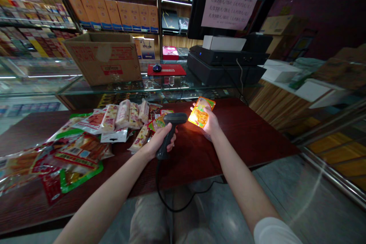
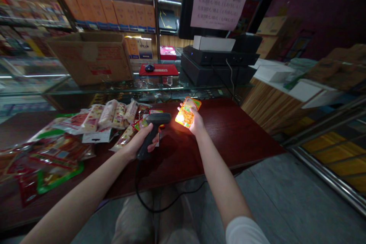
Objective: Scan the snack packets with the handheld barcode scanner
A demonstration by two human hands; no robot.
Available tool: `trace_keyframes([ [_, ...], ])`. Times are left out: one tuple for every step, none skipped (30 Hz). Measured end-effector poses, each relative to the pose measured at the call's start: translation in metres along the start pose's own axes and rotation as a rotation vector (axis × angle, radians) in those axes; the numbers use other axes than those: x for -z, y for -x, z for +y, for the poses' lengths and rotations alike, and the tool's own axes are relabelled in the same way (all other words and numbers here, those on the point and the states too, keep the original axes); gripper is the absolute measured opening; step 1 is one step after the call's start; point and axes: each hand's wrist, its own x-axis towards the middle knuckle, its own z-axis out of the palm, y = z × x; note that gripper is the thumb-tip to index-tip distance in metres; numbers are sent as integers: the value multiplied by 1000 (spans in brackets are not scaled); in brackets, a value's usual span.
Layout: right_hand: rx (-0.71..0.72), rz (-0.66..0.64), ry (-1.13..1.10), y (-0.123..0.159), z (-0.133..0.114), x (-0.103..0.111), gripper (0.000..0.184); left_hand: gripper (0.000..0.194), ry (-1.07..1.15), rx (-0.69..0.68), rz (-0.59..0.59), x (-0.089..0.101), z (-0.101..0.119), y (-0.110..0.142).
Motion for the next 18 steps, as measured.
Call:
trace_keyframes([
  [7, -1, 3, 0, 0, 0, 30, 54, -12, 8, 6, -1, 1, 1],
  [10, -4, 3, 0, 0, 0, 29, 55, -23, 17, 14, -2, 3, 2],
  [6, -6, 0, -1, 0, 1, 28, 56, -31, 24, 24, -4, 4, 3],
  [-3, -7, -4, -2, 1, 2, 27, 57, -35, 26, 34, -5, 5, 4],
  [-15, -3, -4, -3, 1, 3, 26, 58, -35, 27, 41, -7, 7, 5],
  [-23, 8, 1, -5, 1, 5, 26, 58, -30, 22, 42, -8, 8, 6],
  [-21, 29, 16, -8, 2, 8, 26, 58, -22, 14, 39, -9, 10, 7],
  [-1, 64, 43, -12, 2, 12, 26, 57, -14, 4, 29, -9, 12, 8],
  [39, 115, 82, -16, 2, 17, 26, 56, -7, -5, 19, -8, 15, 9],
  [97, 180, 135, -21, 1, 24, 25, 55, -3, -15, 8, -7, 17, 10],
  [167, 259, 210, -25, -2, 32, 24, 55, -3, -22, -2, -4, 20, 10],
  [239, 351, 316, -30, -5, 41, 23, 56, -3, -26, -11, 0, 23, 10],
  [300, 449, 450, -33, -9, 51, 22, 58, -5, -21, -22, 5, 27, 10],
  [340, 549, 621, -36, -14, 61, 22, 60, -8, -12, -33, 11, 31, 9],
  [366, 638, 813, -37, -20, 72, 22, 63, -7, -3, -42, 16, 34, 9],
  [378, 684, 895, -37, -26, 83, 24, 64, -3, 1, -43, 22, 38, 9],
  [384, 706, 947, -36, -33, 93, 27, 65, 6, -1, -35, 26, 42, 9],
  [390, 722, 995, -34, -39, 102, 31, 64, 19, -9, -19, 30, 45, 9],
])
